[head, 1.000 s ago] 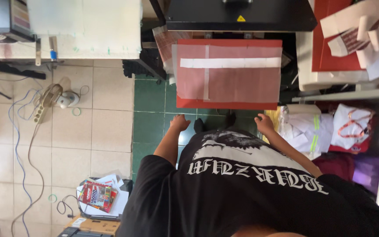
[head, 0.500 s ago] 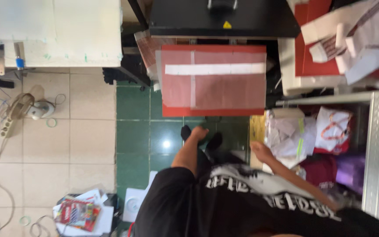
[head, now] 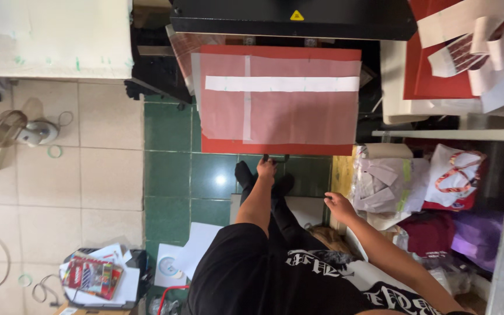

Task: The person places a white sheet on a red board, aligns a printed transfer sheet, and uses a heat press machine to apply heat and pressure. They repeat the process with another sheet, then peel off the backing to reveal the transferred design.

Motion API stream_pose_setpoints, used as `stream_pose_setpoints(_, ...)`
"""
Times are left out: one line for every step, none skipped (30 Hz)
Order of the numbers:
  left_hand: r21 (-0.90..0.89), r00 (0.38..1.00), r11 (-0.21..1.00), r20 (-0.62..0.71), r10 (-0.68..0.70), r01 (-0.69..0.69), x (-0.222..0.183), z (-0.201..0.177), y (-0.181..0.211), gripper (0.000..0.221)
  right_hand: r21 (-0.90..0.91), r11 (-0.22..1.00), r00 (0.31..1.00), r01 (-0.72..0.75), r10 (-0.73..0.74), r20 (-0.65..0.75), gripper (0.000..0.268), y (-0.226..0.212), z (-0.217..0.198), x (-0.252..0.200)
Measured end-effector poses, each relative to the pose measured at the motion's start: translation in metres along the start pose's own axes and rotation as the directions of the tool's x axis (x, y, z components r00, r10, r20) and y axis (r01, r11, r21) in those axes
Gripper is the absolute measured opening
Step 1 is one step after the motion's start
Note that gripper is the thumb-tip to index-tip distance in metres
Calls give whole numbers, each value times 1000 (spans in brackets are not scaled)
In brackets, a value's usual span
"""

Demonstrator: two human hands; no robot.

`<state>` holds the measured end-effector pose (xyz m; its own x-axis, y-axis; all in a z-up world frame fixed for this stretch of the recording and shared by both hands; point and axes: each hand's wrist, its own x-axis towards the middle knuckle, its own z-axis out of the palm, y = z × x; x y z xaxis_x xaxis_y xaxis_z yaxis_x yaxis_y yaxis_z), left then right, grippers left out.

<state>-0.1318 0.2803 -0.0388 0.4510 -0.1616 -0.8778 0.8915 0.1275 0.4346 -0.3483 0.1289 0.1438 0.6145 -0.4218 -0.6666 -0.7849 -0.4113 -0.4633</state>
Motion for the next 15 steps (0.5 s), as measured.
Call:
stream_pose_setpoints(-3, 1000, 1000, -20, -1, 0, 0, 1, 1, 19, 14, 1000, 1000, 18, -18, 1, 43, 0, 2, 2)
stream_pose_setpoints(-3, 999, 1000, -37, -5, 5, 0, 2, 0, 20, 28, 999, 1000, 31, -31, 1, 43, 3, 3, 0)
stream_pose_setpoints(5, 999, 1000, -40, 0, 0, -1, 1, -1, 21, 42, 998, 999, 44, -44, 0, 42, 6, 4, -2)
stream_pose_setpoints(13, 999, 1000, -40, 5, -5, 0, 2, -2, 21, 24, 999, 999, 36, -36, 1, 42, 9, 4, -3)
stream_pose_setpoints(21, 999, 1000, -40, 11, -10, 2, 4, -1, 22, 6, 1000, 1000, 28, -28, 3, 42, 12, 3, -3)
stream_pose_setpoints(-5, 999, 1000, -34, 20, -20, 2, 6, -2, 21, -13, 1000, 1000, 16, -16, 4, 42, 16, 3, -7)
stream_pose_setpoints(-31, 999, 999, -29, 30, -30, 3, 7, -1, 20, -28, 1000, 1000, 12, -12, 5, 42, 20, 2, -9)
stream_pose_setpoints(-61, 999, 997, -26, 42, -44, 5, 10, 2, 19, -44, 999, 1000, 12, -12, 6, 41, 23, 0, -9)
stream_pose_setpoints(-64, 998, 996, -24, 62, -63, 7, 13, 5, 19, -61, 998, 1000, 13, -13, 8, 41, 25, -1, -9)
stream_pose_setpoints(-68, 996, 994, -23, 82, -83, 10, 17, 10, 18, -43, 999, 1000, 10, -10, 2, 41, 27, -2, -9)
stream_pose_setpoints(-71, 995, 992, -22, 102, -103, 13, 20, 15, 18, -26, 1000, 1000, 7, -7, -4, 42, 28, -3, -8)
stream_pose_setpoints(-54, 992, 991, -23, 125, -126, 17, 27, 20, 14, -10, 1000, 1000, -2, 2, -16, 42, 32, -5, -9)
stream_pose_setpoints(-37, 989, 988, -24, 148, -149, 21, 34, 25, 11, -2, 1000, 1000, -22, 22, -13, 42, 34, -7, -9)
stream_pose_setpoints(-20, 985, 985, -23, 172, -173, 26, 42, 32, 9, 6, 999, 999, -40, 40, -11, 43, 37, -9, -8)
stream_pose_setpoints(-35, 981, 980, -28, 193, -194, 31, 51, 39, 9, 14, 998, 998, -58, 58, -9, 43, 39, -10, -7)
